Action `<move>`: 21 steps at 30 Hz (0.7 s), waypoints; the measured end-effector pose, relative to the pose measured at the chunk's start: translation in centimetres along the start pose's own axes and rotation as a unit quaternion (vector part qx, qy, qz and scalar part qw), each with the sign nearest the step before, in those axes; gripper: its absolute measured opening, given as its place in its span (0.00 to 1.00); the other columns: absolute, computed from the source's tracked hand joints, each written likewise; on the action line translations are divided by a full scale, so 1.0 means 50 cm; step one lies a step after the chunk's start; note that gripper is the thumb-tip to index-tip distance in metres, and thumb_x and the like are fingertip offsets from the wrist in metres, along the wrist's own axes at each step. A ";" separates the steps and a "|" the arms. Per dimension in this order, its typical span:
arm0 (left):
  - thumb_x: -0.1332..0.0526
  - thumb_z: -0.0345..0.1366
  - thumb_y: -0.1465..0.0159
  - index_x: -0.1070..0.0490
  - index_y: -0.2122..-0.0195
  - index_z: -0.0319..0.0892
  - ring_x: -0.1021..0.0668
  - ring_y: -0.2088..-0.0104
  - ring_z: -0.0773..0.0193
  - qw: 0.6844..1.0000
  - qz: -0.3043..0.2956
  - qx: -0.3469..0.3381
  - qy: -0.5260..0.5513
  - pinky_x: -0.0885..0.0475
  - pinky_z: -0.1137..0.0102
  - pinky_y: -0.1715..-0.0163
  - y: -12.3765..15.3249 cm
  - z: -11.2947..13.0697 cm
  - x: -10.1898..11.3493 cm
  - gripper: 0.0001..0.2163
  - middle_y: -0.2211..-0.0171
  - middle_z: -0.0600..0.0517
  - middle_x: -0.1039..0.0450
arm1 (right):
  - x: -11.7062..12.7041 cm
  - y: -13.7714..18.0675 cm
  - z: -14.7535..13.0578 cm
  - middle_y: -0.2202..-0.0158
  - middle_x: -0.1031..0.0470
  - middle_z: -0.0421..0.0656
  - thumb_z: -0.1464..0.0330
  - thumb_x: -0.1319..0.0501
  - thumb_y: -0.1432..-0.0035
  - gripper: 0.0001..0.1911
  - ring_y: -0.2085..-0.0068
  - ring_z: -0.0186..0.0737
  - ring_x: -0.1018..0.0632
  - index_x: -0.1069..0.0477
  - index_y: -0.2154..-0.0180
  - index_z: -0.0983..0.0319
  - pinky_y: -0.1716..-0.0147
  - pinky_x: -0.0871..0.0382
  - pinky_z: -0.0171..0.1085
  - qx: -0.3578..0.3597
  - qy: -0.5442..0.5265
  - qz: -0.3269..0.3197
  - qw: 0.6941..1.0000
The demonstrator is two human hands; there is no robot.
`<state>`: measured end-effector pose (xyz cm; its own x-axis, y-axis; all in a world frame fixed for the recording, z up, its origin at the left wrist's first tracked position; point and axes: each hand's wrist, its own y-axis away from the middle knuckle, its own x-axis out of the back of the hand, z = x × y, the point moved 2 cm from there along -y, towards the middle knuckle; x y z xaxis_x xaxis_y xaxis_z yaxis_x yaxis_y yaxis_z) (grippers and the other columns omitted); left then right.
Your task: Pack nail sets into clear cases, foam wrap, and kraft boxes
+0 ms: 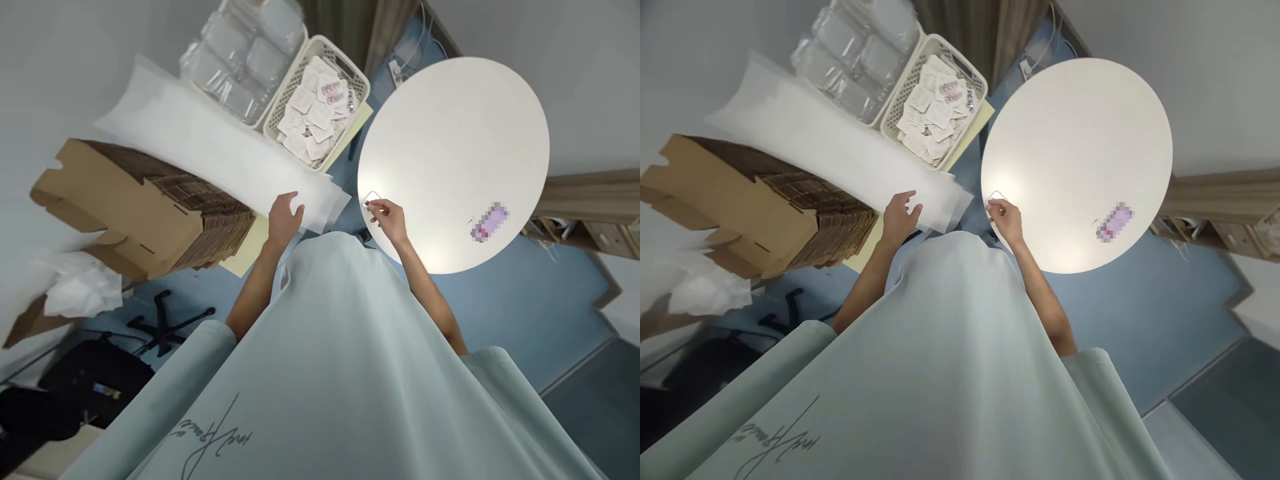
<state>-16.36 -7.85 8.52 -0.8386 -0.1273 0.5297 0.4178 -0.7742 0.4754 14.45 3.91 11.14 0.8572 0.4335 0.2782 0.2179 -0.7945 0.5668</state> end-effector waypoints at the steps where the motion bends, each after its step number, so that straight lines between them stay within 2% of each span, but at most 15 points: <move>1: 0.29 0.51 0.30 0.22 0.34 0.46 0.30 0.23 0.37 1.000 0.020 -0.003 0.010 0.35 0.46 0.21 -0.004 -0.016 0.011 0.27 0.28 0.36 0.26 | -0.016 -0.012 -0.016 0.54 0.11 0.44 0.58 0.30 0.33 0.14 0.67 0.37 0.15 0.16 0.53 0.59 0.68 0.24 0.34 0.011 0.015 -0.011 1.000; 4: 0.25 0.54 0.34 0.22 0.34 0.47 0.39 0.18 0.33 0.997 0.057 -0.013 0.047 0.48 0.43 0.16 -0.029 -0.058 0.035 0.30 0.27 0.35 0.30 | -0.072 -0.045 -0.065 0.56 0.11 0.43 0.58 0.30 0.32 0.13 0.67 0.38 0.15 0.16 0.52 0.59 0.64 0.22 0.37 0.048 0.046 -0.046 0.997; 6: 0.23 0.54 0.36 0.23 0.33 0.48 0.42 0.17 0.31 0.997 0.063 -0.020 0.044 0.49 0.41 0.15 -0.056 -0.076 0.041 0.33 0.24 0.35 0.33 | -0.113 -0.061 -0.092 0.56 0.11 0.43 0.58 0.29 0.32 0.13 0.68 0.38 0.15 0.16 0.52 0.59 0.62 0.20 0.39 0.074 0.053 -0.068 0.993; 11: 0.28 0.51 0.30 0.31 0.25 0.41 0.42 0.17 0.28 0.992 0.010 -0.017 -0.124 0.44 0.38 0.18 -0.123 -0.104 0.031 0.36 0.18 0.31 0.42 | -0.202 -0.078 -0.130 0.54 0.11 0.43 0.53 0.29 0.31 0.16 0.67 0.40 0.15 0.15 0.52 0.57 0.58 0.18 0.42 0.119 0.074 -0.109 0.984; 14: 0.30 0.45 0.29 0.33 0.24 0.39 0.38 0.19 0.28 0.981 -0.006 -0.020 -0.193 0.40 0.38 0.20 -0.144 -0.119 0.023 0.35 0.18 0.30 0.41 | -0.234 -0.074 -0.136 0.54 0.10 0.43 0.51 0.30 0.31 0.18 0.67 0.40 0.15 0.15 0.51 0.57 0.58 0.17 0.43 0.128 0.091 -0.123 0.980; 18: 0.33 0.38 0.30 0.29 0.27 0.38 0.32 0.23 0.27 0.978 -0.003 -0.040 -0.204 0.35 0.36 0.23 -0.149 -0.133 0.024 0.30 0.21 0.30 0.36 | -0.249 -0.062 -0.134 0.55 0.10 0.41 0.52 0.30 0.30 0.16 0.68 0.40 0.15 0.15 0.51 0.57 0.56 0.17 0.44 0.126 0.111 -0.125 0.978; 21: 0.37 0.33 0.30 0.21 0.36 0.39 0.29 0.26 0.29 0.980 -0.004 -0.043 -0.196 0.30 0.38 0.26 -0.147 -0.136 0.028 0.21 0.25 0.31 0.31 | -0.249 -0.053 -0.126 0.56 0.10 0.41 0.55 0.31 0.30 0.14 0.67 0.40 0.14 0.15 0.52 0.57 0.55 0.16 0.44 0.111 0.118 -0.118 0.980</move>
<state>-22.99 -6.53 1.00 -0.6359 0.1135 0.7634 0.3675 -0.8253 0.4288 0.23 3.32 11.06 0.6442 0.6816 0.3470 0.5154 -0.7221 0.4614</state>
